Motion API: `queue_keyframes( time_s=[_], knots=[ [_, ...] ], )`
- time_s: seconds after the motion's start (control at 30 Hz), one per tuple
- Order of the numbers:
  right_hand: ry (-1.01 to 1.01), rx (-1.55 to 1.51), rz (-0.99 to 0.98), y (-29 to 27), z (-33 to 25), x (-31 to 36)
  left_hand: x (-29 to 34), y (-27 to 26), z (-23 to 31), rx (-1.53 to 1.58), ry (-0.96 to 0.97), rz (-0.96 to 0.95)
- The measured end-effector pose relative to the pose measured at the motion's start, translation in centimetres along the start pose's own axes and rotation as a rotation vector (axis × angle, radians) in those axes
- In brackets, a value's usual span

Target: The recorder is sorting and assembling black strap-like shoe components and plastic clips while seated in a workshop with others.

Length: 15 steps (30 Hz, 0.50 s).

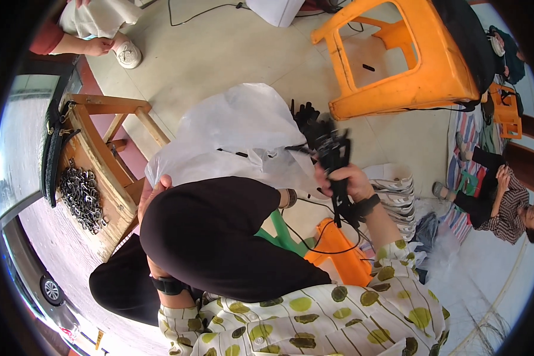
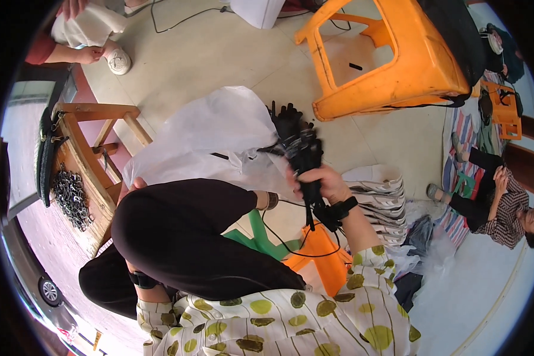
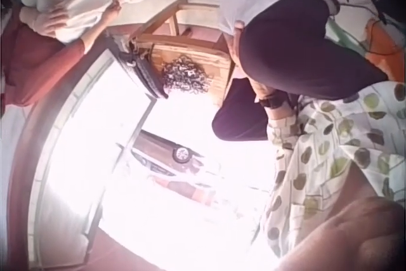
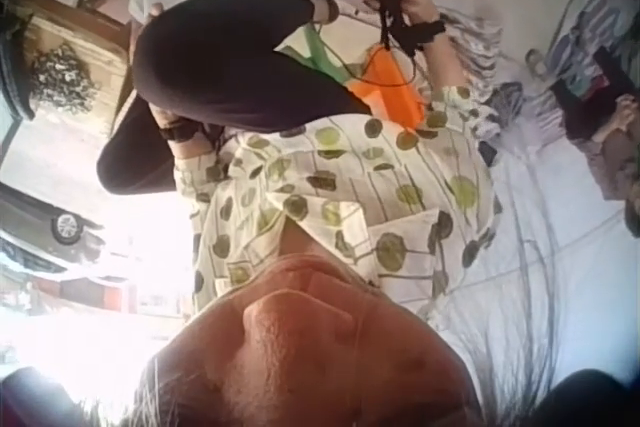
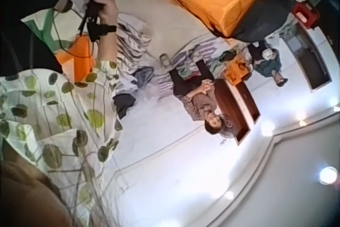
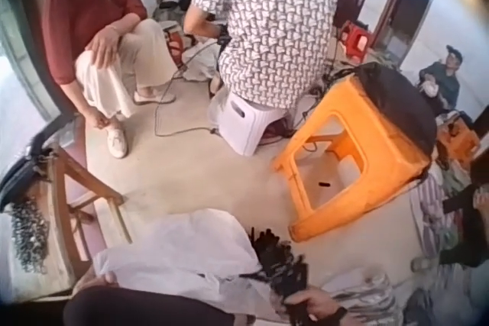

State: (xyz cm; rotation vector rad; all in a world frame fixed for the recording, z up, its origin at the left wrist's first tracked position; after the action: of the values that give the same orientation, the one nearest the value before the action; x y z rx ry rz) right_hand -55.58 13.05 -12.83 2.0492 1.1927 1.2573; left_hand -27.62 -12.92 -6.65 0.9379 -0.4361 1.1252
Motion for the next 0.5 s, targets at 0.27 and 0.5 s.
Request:
queue_keyframes(
  time_s=[0.27,0.5],
  knots=[
    [-0.164,0.382,0.423,-9.2,-2.6,-0.7,3.1,2.5,3.2,-0.449,0.260,0.129],
    [-0.209,0.637,0.672,-16.5,2.7,-6.1,3.1,2.2,3.0,-0.462,0.322,0.225]
  ],
)
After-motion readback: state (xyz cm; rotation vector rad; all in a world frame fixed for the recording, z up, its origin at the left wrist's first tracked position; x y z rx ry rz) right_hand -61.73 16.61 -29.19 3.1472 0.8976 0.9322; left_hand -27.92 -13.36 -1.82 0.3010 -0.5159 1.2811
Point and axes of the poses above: each hand's wrist, its own x-axis away from the middle knuckle, its own y-axis out of the palm, z = x × y, the point moved 4 cm from there along -x, towards the middle knuckle, and after that the axes turned 12 degrees about -y, right-handed, at the moved point
